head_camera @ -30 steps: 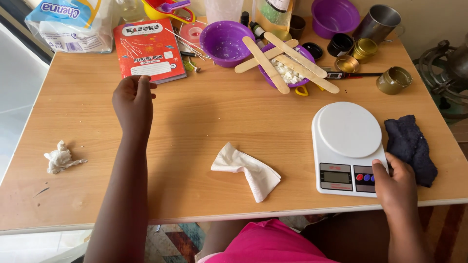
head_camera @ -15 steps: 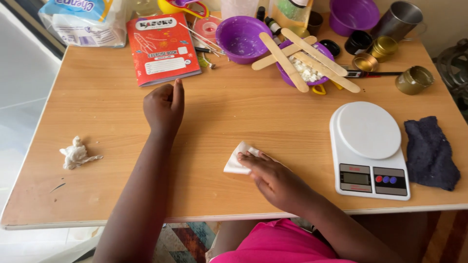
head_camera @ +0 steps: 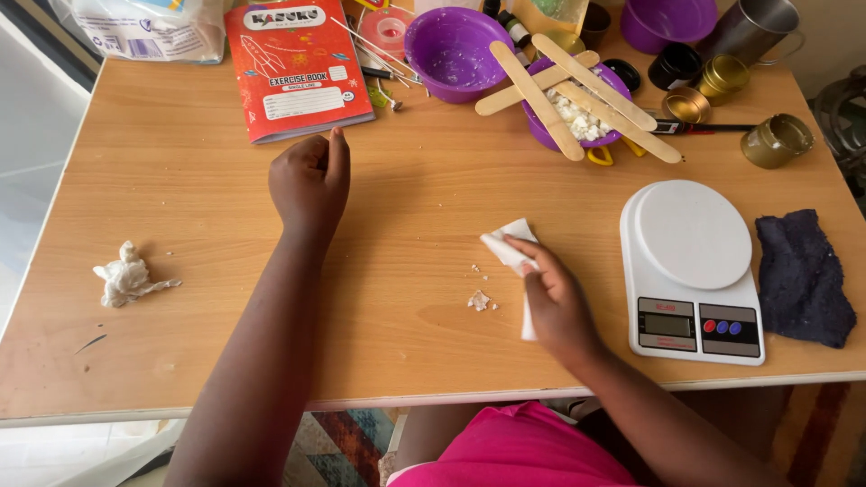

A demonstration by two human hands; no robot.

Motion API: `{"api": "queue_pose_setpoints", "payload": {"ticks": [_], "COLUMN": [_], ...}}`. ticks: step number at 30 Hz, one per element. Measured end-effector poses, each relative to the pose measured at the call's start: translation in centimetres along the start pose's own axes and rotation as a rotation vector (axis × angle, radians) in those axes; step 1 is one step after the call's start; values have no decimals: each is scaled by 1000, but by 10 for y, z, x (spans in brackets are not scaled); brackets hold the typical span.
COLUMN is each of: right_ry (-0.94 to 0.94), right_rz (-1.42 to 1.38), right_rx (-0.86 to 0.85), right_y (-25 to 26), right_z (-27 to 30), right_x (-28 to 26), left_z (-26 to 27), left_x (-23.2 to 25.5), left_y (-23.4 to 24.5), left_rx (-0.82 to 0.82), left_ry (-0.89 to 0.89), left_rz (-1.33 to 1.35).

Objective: Cleaning a workspace and a small tin, then filling the tin with wax using a wooden stick.

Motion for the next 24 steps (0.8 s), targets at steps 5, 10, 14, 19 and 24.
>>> {"api": "queue_pose_setpoints", "payload": {"ticks": [5, 10, 14, 19, 24], "right_ry": [40, -170, -418, -508, -153], "right_rz": [-46, -185, -473, -672, -281], "right_rx": [84, 190, 270, 428, 494], "right_y": [-39, -75, -92, -60, -7], "right_z": [5, -11, -25, -68, -103], "right_x": [-10, -10, -6, 60, 27], "left_z": [0, -3, -1, -4, -3], "left_x": [2, 0, -5, -6, -4], "left_y": [-1, -4, -2, 1, -4], "left_rx": [6, -2, 12, 40, 35], "left_ry": [8, 16, 49, 54, 51], "left_rz": [3, -1, -8, -38, 0]}}
Point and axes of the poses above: each hand's wrist, its own z-axis away from the middle knuckle, its own y-axis out of the back of the hand, x = y × z, the point moved 4 cm from there along -z, towards the middle knuckle, and after that the axes turned 13 degrees about y, right-handed, at the moved point
